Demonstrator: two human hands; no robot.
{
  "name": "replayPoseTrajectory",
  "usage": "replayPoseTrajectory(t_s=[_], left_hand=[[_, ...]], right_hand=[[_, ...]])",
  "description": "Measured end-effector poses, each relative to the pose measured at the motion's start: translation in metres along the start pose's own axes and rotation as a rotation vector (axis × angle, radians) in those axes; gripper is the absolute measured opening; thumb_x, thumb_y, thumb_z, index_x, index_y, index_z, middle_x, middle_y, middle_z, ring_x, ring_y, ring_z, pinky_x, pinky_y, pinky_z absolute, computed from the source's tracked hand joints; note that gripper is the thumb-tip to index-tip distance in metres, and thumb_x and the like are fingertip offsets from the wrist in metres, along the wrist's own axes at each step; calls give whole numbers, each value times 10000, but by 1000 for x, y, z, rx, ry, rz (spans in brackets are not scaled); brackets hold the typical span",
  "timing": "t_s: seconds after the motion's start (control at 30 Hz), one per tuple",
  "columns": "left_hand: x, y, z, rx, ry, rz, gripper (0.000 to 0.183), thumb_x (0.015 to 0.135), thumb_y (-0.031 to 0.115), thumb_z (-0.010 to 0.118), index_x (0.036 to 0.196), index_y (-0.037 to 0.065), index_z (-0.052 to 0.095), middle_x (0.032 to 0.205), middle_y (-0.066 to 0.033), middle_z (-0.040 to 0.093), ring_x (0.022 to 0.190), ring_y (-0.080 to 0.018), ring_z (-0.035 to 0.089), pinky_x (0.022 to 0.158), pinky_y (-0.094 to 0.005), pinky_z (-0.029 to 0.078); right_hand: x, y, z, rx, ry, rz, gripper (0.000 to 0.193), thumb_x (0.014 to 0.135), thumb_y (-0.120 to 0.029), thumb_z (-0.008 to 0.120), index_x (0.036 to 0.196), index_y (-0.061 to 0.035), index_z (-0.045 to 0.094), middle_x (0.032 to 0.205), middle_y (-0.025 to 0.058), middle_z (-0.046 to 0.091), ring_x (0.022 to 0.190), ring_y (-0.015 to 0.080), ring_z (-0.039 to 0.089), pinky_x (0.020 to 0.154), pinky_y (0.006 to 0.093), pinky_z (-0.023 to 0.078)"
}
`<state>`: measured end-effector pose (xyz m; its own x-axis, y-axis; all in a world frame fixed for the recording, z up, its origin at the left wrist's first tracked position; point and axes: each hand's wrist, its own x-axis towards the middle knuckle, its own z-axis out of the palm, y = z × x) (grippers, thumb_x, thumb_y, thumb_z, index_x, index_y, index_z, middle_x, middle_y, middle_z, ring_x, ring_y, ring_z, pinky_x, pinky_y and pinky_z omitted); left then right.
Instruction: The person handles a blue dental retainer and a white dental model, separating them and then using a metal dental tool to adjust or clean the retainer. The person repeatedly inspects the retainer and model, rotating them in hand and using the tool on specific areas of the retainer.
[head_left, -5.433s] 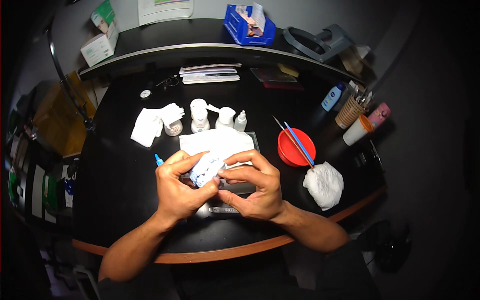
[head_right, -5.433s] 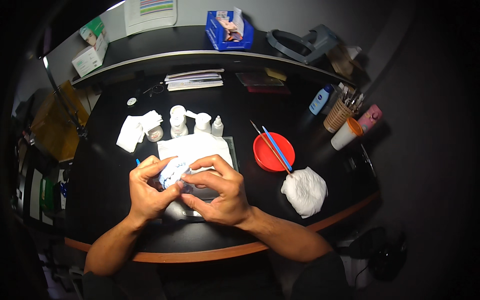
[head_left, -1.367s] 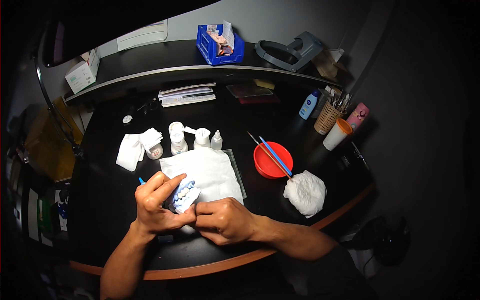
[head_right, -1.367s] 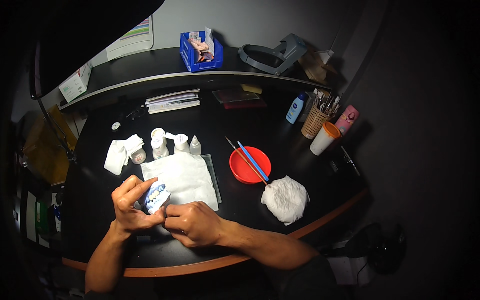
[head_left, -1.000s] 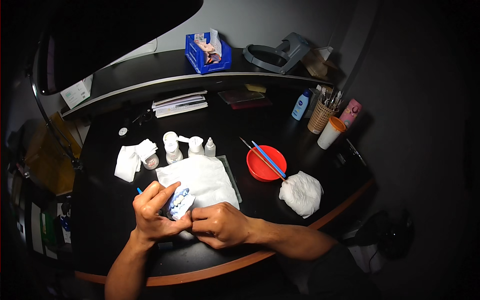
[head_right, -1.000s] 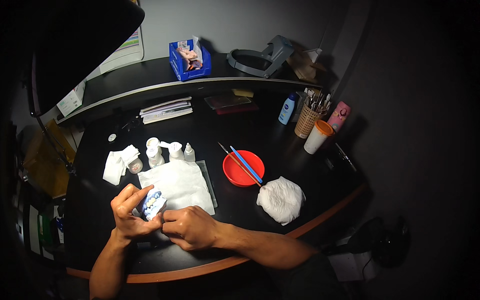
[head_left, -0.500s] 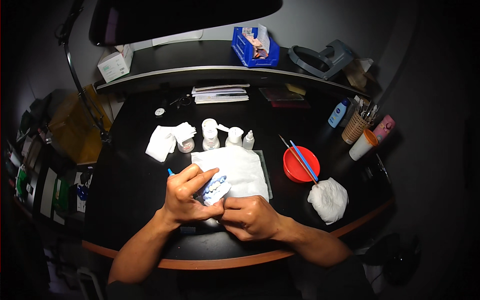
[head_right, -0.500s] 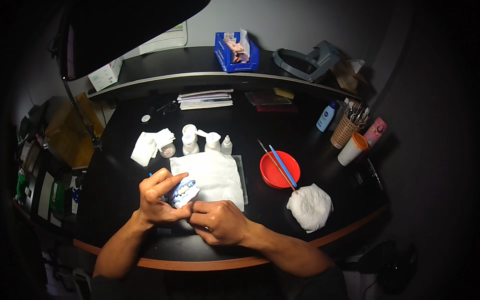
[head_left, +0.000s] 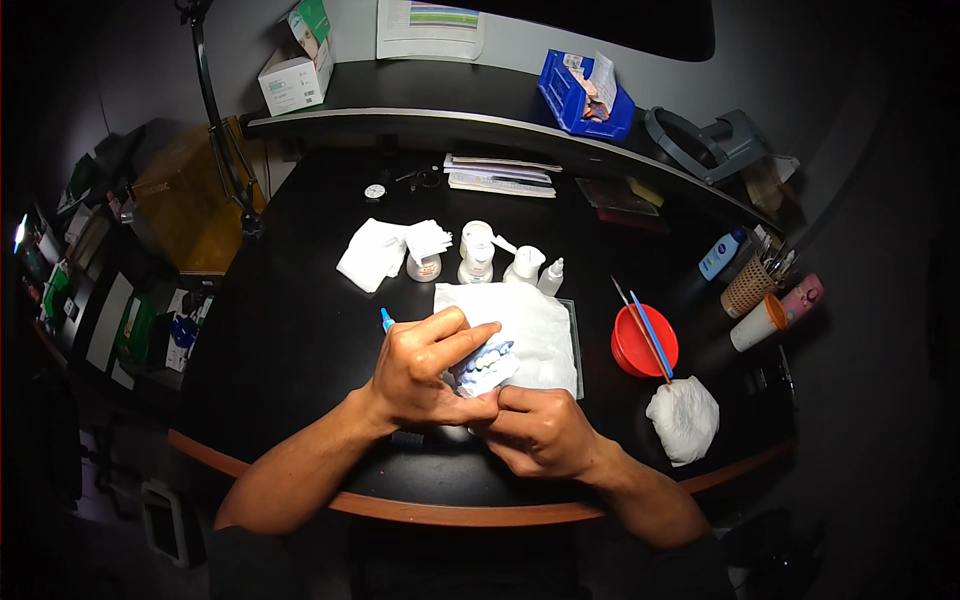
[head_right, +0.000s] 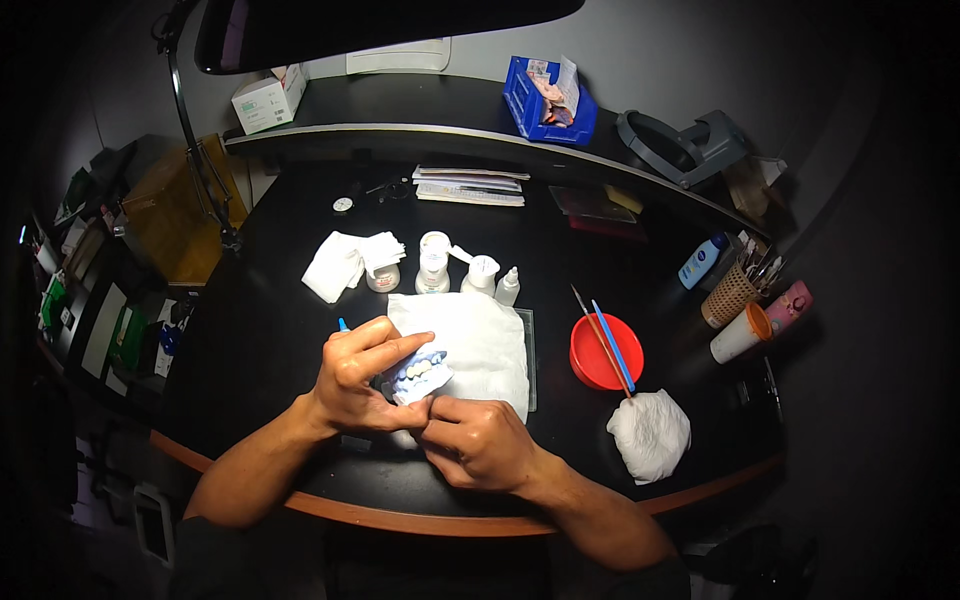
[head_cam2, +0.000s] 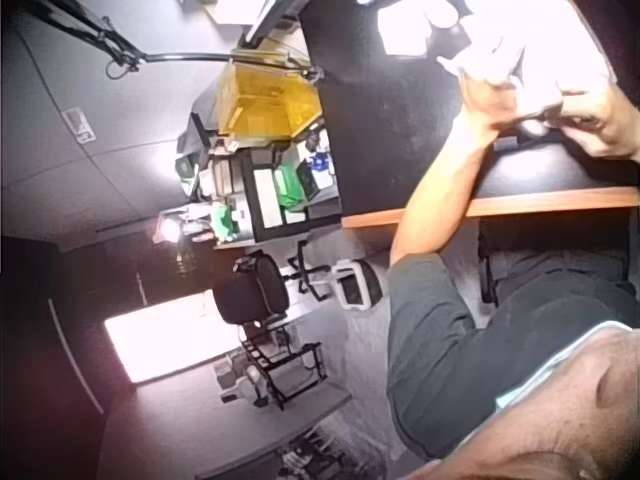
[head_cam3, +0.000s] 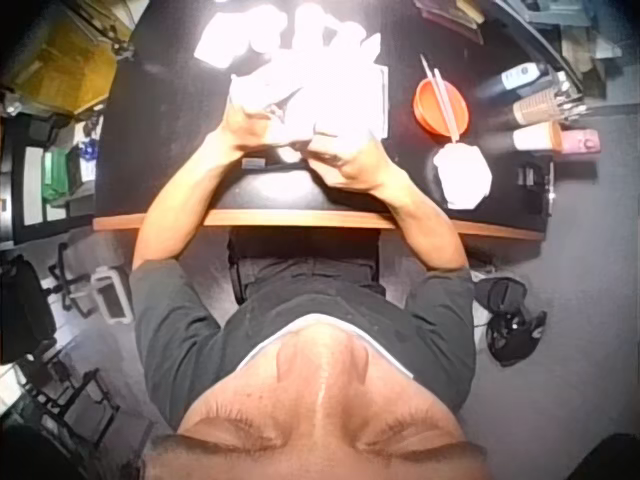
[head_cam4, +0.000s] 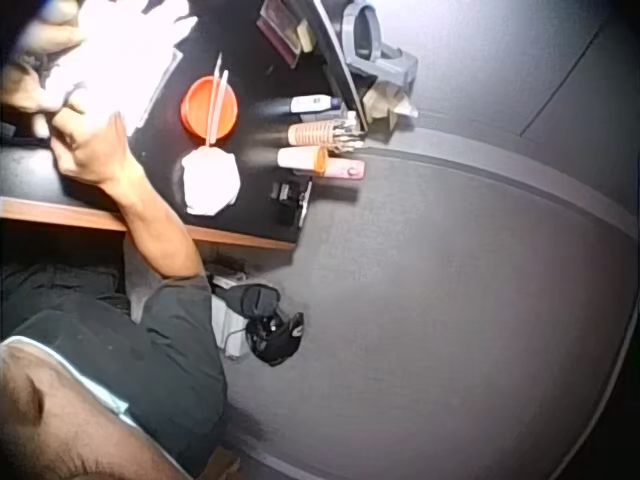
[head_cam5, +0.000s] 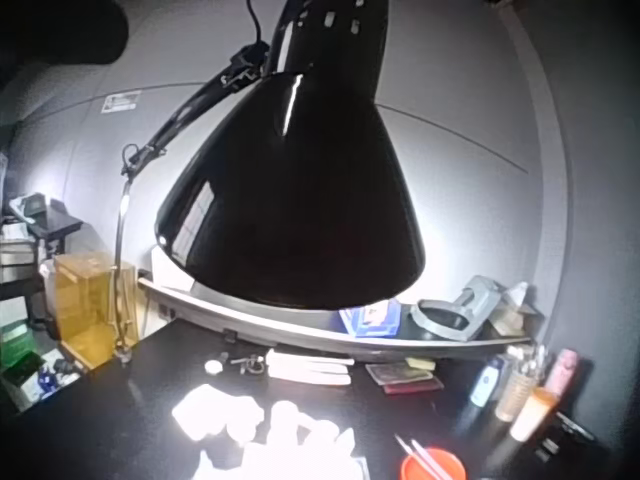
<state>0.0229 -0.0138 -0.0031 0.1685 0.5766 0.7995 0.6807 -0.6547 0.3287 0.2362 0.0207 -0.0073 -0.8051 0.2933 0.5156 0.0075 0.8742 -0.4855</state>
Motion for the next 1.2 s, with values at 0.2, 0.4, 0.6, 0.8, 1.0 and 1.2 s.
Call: replayPoseTrajectory(t_s=[0.2,0.4,0.6,0.8,1.0,1.2], left_hand=[[0,0,0,-19,-8,-11,579,564,197,829,1085,-46,755,723,-67,567,576,-136,581,490,-268,458],[-1,1,-1,-8,24,-32,549,607,262,816,1058,-44,749,729,-75,584,550,-178,594,485,-305,485],[3,7,-4,-11,49,20,552,616,266,813,1066,-44,741,765,-95,608,568,-219,629,518,-325,524],[0,7,-2,-27,91,11,540,618,262,811,1061,-38,742,771,-98,609,575,-235,640,529,-336,536],[-5,12,10,-162,144,-153,568,614,194,854,1115,-49,744,774,-95,603,639,-169,600,551,-292,483],[-8,11,13,-316,136,-420,485,709,170,861,1123,-54,746,853,-97,660,748,-131,642,650,-276,517]], right_hand=[[0,0,-1,-1,-2,-6,104,762,-50,771,787,-41,670,821,79,626,645,289,656,573,381,538],[6,-1,-12,4,47,-50,148,670,28,744,798,-42,712,744,43,613,565,185,613,512,295,488],[6,1,-22,-61,345,29,104,669,29,724,745,-36,697,692,37,623,501,100,550,441,240,415],[2,13,-5,231,492,346,162,834,-11,720,965,-4,626,844,56,641,662,84,594,550,223,443],[-2,7,0,676,421,465,308,943,-127,664,1184,18,541,1019,83,642,947,126,628,832,276,513],[-3,5,7,376,393,366,541,848,-91,755,1326,54,547,1034,132,652,939,179,645,871,317,520]])
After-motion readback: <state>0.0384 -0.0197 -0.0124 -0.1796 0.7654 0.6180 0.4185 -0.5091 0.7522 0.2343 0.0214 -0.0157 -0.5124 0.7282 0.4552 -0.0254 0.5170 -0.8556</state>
